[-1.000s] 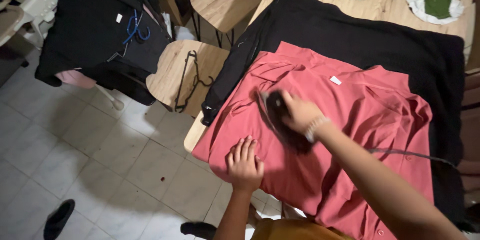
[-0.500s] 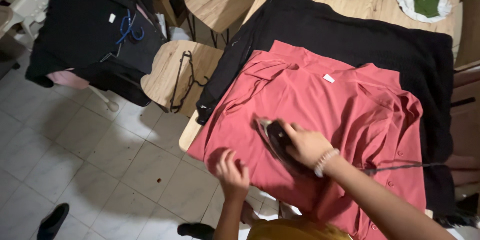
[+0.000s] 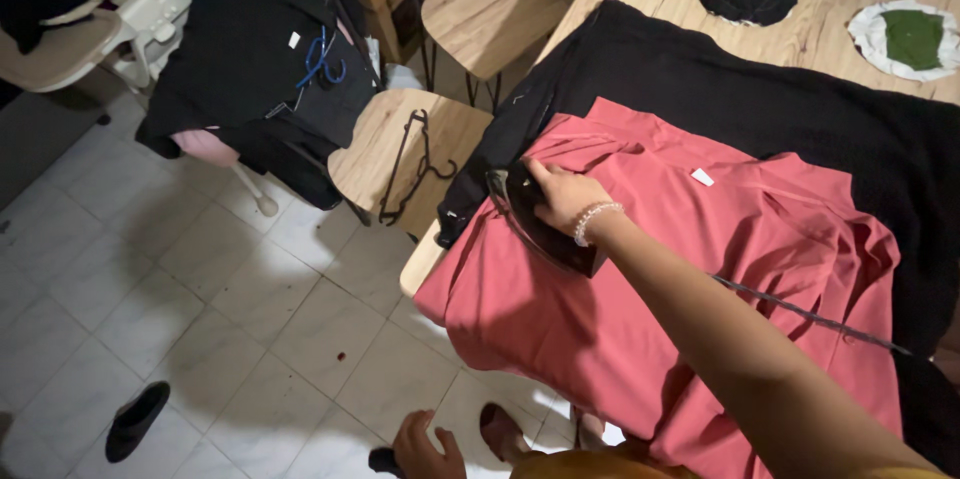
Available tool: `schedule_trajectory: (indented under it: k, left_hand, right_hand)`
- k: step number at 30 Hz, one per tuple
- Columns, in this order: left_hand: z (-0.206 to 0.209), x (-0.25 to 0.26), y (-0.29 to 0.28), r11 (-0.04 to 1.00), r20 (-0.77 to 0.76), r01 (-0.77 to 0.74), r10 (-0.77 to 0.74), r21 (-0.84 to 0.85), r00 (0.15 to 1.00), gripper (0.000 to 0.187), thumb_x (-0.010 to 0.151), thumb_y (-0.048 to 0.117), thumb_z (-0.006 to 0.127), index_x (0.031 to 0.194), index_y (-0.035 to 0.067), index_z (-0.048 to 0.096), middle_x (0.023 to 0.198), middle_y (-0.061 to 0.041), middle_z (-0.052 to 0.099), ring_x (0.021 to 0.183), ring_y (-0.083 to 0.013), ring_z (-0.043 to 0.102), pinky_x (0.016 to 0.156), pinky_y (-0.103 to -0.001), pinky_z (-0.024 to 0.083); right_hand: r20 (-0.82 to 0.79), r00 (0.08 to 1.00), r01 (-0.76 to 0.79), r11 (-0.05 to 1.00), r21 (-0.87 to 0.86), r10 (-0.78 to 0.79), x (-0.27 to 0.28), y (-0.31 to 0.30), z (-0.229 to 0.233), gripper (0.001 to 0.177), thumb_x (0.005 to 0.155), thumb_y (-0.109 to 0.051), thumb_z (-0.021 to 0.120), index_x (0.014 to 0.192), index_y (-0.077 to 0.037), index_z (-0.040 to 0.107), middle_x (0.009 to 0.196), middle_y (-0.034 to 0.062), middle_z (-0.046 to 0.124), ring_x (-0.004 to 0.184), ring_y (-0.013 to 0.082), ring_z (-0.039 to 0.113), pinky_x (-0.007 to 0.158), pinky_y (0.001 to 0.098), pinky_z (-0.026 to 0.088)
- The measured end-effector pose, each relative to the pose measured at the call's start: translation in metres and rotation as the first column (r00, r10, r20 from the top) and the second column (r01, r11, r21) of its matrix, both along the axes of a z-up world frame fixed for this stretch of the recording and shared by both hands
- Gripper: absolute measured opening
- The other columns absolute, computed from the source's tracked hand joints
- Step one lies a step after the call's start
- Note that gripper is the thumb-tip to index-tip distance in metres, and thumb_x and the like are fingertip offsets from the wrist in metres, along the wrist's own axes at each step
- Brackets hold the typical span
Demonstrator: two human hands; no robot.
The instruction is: The person irons a pink shirt laid out on a wooden table using a handheld iron. They smooth the fabric with their hands and move the iron across the shirt's surface. After ironing, the person picks up the shirt, places it on a hanger, and hangs it on a nearby rack.
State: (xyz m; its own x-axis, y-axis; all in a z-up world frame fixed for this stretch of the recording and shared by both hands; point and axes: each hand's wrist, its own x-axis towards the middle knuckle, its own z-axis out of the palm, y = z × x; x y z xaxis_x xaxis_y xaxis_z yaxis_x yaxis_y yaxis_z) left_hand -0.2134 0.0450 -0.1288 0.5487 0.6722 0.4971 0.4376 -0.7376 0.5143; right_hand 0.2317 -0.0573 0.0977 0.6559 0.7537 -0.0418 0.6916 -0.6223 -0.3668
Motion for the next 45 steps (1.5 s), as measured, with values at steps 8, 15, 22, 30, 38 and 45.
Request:
schedule_trajectory:
  k: [8,15,22,30,38,45]
  left_hand:
    - [0.014,0.044,-0.004,0.981,0.052,0.19,-0.188,-0.027,0.981,0.036,0.073,0.007,0.065,0.109,0.007,0.065,0.112,-0.016,0.065,0.108,-0.0375,0.061,0.095,-0.051,0.045]
    - [0.084,0.123,-0.018,0.938,0.096,0.343,-0.338,-0.046,0.936,0.031,0.082,0.01,0.066,0.113,0.007,0.067,0.121,-0.012,0.066,0.117,-0.0366,0.06,0.101,-0.05,0.044]
    - [0.12,0.201,-0.023,0.86,0.177,0.494,-0.471,-0.128,0.864,0.029,0.089,0.01,0.064,0.117,0.006,0.066,0.126,-0.013,0.062,0.118,-0.0362,0.058,0.102,-0.047,0.046]
    - [0.137,0.245,-0.03,0.882,-0.092,0.453,-0.466,-0.13,0.88,0.044,0.085,0.022,0.066,0.127,0.007,0.059,0.134,-0.011,0.059,0.125,-0.0344,0.052,0.103,-0.051,0.039]
    - [0.134,0.253,-0.038,0.931,-0.272,0.364,-0.358,-0.029,0.893,0.047,0.087,0.031,0.063,0.129,0.009,0.058,0.134,-0.007,0.058,0.124,-0.0308,0.052,0.101,-0.049,0.042]
    - [0.13,0.257,-0.04,0.934,-0.328,0.357,-0.338,-0.003,0.882,0.047,0.086,0.031,0.064,0.127,0.008,0.059,0.133,-0.009,0.058,0.122,-0.0319,0.053,0.1,-0.05,0.042]
  right_hand:
    - [-0.026,0.965,0.258,0.96,-0.104,-0.262,-0.046,-0.035,0.018,0.073,0.085,-0.027,0.067,0.152,-0.027,0.036,0.125,0.0122,0.063,0.098,0.0386,0.07,0.079,0.0515,0.056]
    - [-0.014,0.943,0.329,0.939,-0.102,-0.332,-0.098,-0.124,0.03,0.07,0.08,-0.024,0.069,0.146,-0.031,0.043,0.117,0.0073,0.066,0.099,0.0332,0.069,0.077,0.048,0.057]
    - [0.003,0.953,0.299,0.941,-0.161,-0.302,-0.096,-0.147,0.024,0.069,0.083,-0.023,0.067,0.147,-0.027,0.043,0.107,0.01,0.065,0.094,0.0324,0.07,0.075,0.0465,0.056]
    - [0.143,0.967,0.22,0.973,-0.066,-0.209,-0.028,-0.118,0.001,0.055,0.088,-0.023,0.063,0.142,-0.025,0.049,0.101,0.012,0.066,0.083,0.0352,0.07,0.071,0.0483,0.055]
    - [0.221,0.938,0.292,0.952,-0.086,-0.268,0.058,-0.111,-0.013,0.057,0.089,-0.024,0.062,0.144,-0.026,0.047,0.11,0.0155,0.066,0.09,0.0379,0.071,0.074,0.0515,0.056]
    - [0.149,0.918,0.378,0.925,-0.05,-0.367,0.085,-0.115,-0.004,0.065,0.085,-0.024,0.063,0.147,-0.027,0.043,0.118,0.0179,0.066,0.093,0.0423,0.07,0.076,0.0548,0.055]
